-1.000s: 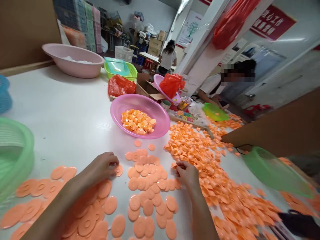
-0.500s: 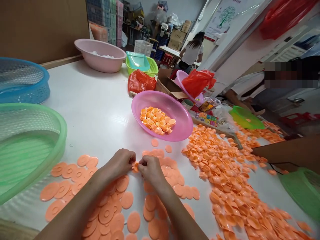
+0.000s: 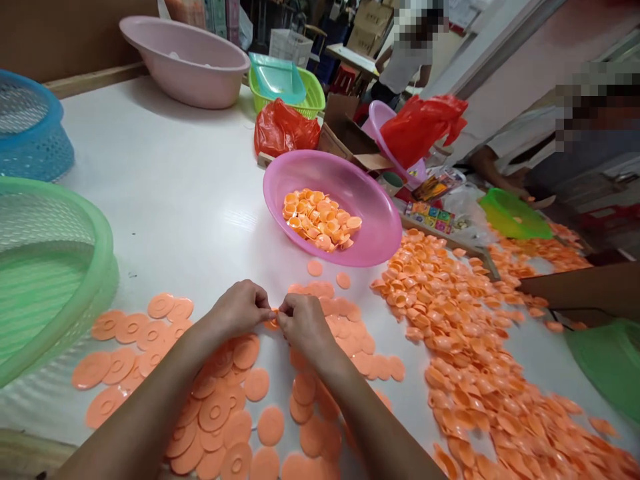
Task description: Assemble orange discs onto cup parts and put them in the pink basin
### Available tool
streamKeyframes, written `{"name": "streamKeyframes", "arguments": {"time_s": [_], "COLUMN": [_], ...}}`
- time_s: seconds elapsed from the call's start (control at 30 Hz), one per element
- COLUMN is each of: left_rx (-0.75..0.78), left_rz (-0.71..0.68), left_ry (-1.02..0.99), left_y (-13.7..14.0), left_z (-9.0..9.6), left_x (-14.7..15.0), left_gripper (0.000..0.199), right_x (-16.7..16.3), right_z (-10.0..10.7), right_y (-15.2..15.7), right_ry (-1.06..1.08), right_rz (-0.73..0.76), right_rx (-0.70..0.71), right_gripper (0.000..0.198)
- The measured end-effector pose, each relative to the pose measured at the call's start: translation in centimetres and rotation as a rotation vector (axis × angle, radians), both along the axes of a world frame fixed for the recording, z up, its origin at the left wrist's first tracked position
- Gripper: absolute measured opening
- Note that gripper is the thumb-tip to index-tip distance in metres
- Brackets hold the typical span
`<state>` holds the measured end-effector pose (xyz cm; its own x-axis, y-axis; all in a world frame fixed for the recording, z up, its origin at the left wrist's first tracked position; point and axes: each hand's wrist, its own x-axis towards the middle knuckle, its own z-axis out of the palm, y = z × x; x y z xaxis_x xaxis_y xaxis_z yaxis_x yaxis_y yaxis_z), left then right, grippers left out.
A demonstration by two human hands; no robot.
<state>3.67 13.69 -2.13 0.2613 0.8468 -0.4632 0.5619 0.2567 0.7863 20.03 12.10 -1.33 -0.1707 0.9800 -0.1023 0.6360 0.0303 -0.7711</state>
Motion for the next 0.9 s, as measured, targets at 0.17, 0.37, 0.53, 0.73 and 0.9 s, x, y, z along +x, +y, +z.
{"name": "streamKeyframes", "arguments": {"time_s": [0.17,0.37,0.53,0.73,0.9], "left_rx": [-0.023,0.148,0.307,0.416,0.404], "left_rz": [0.014,0.017,0.047,-0.069,-0.111], "left_ry": [0.087,0.056,0.162,0.331,0.391], "left_y": [0.3,-0.8,-3.5,-5.6,-4.6], "left_z": [-0.4,2.4,3.9,1.6,1.1], "left_x": [0.5,-0.6,-4.8,-2.9,0.1], "left_gripper": [0.012,0.018,0.024,0.023,0.008], "right_x": [-0.5,-0.4,2.0,8.9,18.7], "right_z": [0.4,1.4,6.7,11.3,7.7], "right_y": [-0.1,-1.7,0.5,5.6,0.8], "right_ry": [0.109,0.248,0.490,0.410,-0.017], "right_rz": [-0.069,-0.153,-0.168,-0.389,-0.562], "right_rx": [-0.251,-0.290,-0.026,0.301,0.199], "right_gripper": [0.021,0.014,0.010,0.041,0.031]}}
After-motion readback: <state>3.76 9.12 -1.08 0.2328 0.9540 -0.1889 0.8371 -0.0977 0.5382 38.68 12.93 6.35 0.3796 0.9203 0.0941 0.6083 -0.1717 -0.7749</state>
